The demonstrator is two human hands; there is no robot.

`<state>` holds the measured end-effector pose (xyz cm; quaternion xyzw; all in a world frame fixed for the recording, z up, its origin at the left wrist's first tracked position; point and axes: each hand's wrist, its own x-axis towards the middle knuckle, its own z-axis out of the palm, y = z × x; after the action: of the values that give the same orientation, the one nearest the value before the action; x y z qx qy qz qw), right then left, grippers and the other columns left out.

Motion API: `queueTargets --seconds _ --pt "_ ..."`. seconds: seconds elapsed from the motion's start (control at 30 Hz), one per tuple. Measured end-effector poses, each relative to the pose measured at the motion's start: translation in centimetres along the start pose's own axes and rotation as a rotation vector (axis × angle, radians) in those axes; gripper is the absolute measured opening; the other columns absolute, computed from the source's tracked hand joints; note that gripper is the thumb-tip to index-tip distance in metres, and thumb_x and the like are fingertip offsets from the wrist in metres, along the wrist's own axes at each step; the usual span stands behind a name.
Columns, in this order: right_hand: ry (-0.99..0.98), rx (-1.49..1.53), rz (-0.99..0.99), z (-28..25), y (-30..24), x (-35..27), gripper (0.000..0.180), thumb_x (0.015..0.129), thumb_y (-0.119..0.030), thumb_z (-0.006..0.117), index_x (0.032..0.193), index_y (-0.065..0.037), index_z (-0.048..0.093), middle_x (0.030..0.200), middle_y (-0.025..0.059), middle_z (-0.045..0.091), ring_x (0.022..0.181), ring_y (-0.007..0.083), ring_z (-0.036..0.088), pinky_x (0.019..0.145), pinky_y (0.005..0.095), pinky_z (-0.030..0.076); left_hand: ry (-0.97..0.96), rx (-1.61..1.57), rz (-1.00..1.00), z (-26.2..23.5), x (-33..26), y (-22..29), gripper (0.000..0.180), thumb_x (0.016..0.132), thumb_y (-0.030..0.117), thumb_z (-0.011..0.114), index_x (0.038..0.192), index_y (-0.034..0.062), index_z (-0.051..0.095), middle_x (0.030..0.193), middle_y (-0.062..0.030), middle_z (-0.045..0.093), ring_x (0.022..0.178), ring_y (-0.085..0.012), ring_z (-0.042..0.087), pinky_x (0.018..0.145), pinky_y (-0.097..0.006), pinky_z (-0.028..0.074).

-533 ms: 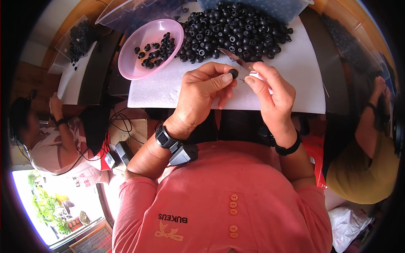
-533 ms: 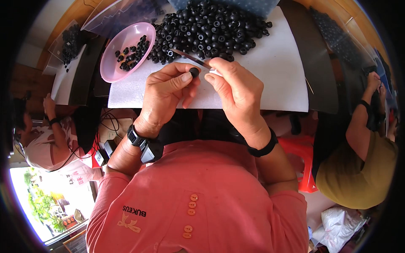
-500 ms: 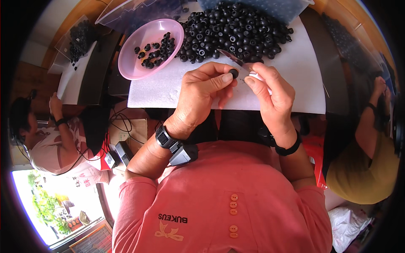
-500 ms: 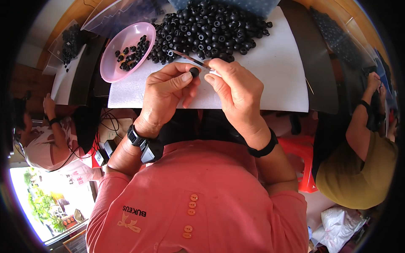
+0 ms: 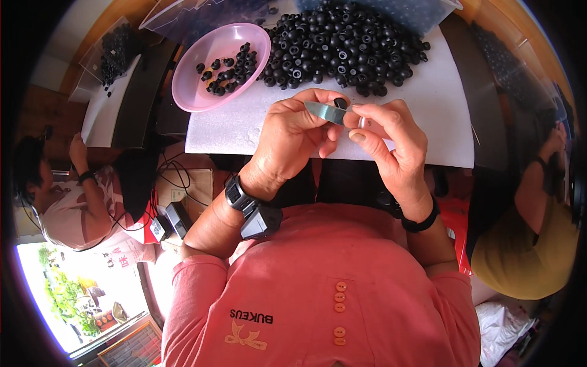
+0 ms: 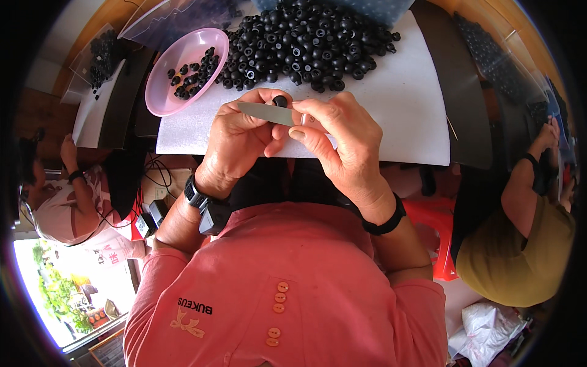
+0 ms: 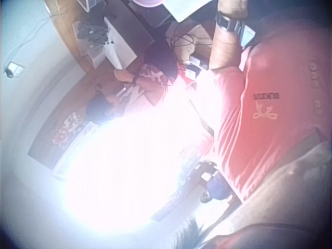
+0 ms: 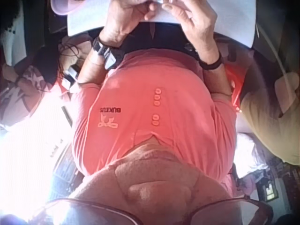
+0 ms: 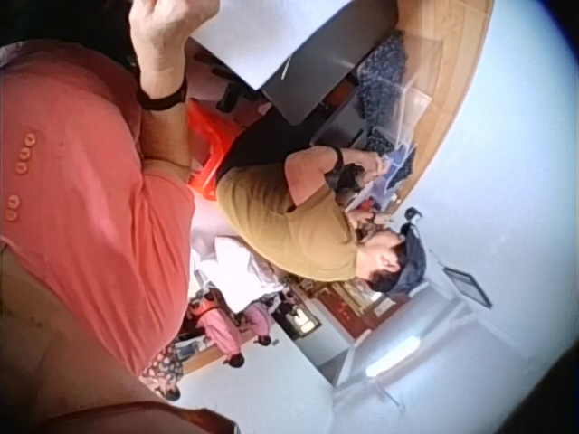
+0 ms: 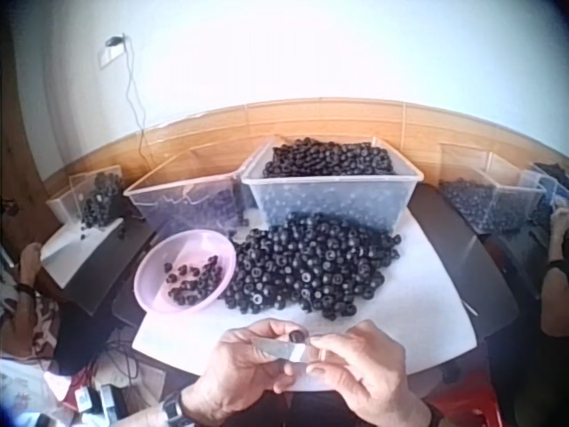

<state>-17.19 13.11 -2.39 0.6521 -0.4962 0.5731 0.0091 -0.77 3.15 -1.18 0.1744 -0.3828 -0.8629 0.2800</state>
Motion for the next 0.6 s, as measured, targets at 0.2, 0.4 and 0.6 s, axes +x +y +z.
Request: queueTargets --seconds 0.2,0.4,0.6 --pt "-0.002 0.029 0.012 0.09 0.07 -0.02 0.025 0.086 -0.009 0.076 0.108 -0.003 0.066 0.081 0.0067 0.06 0.069 0.0164 0.062 0.056 0.0293 0.049 -0.024 -0.033 -0.002 -0.17 -0.01 -0.14 0.02 0.097 0.005 0.054 0.113 -0.0064 0.059 0.088 -0.0131 0.065 0.068 -0.0171 0.06 0.05 -0.028 0.046" --pt "-0.014 0.024 0.018 0.02 0.01 0.1 0.025 0.086 -0.009 0.076 0.107 -0.003 0.066 0.08 0.007 0.06 0.067 0.0168 0.062 0.055 0.0295 0.049 -0.07 -0.066 -0.006 -0.59 0.1 -0.17 0.019 0.097 0.007 0.055 0.111 -0.0073 0.058 0.09 -0.0139 0.063 0.068 -0.0173 0.058 0.049 -0.028 0.045" --pt "-0.015 0.027 0.009 -0.05 -0.06 0.25 0.025 0.086 -0.009 0.076 0.108 -0.003 0.066 0.08 0.0071 0.06 0.066 0.0168 0.062 0.054 0.0293 0.049 -0.107 -0.08 -0.004 -0.87 0.26 -0.15 0.02 0.097 0.007 0.055 0.11 -0.008 0.058 0.088 -0.0135 0.062 0.067 -0.0179 0.058 0.047 -0.028 0.044"
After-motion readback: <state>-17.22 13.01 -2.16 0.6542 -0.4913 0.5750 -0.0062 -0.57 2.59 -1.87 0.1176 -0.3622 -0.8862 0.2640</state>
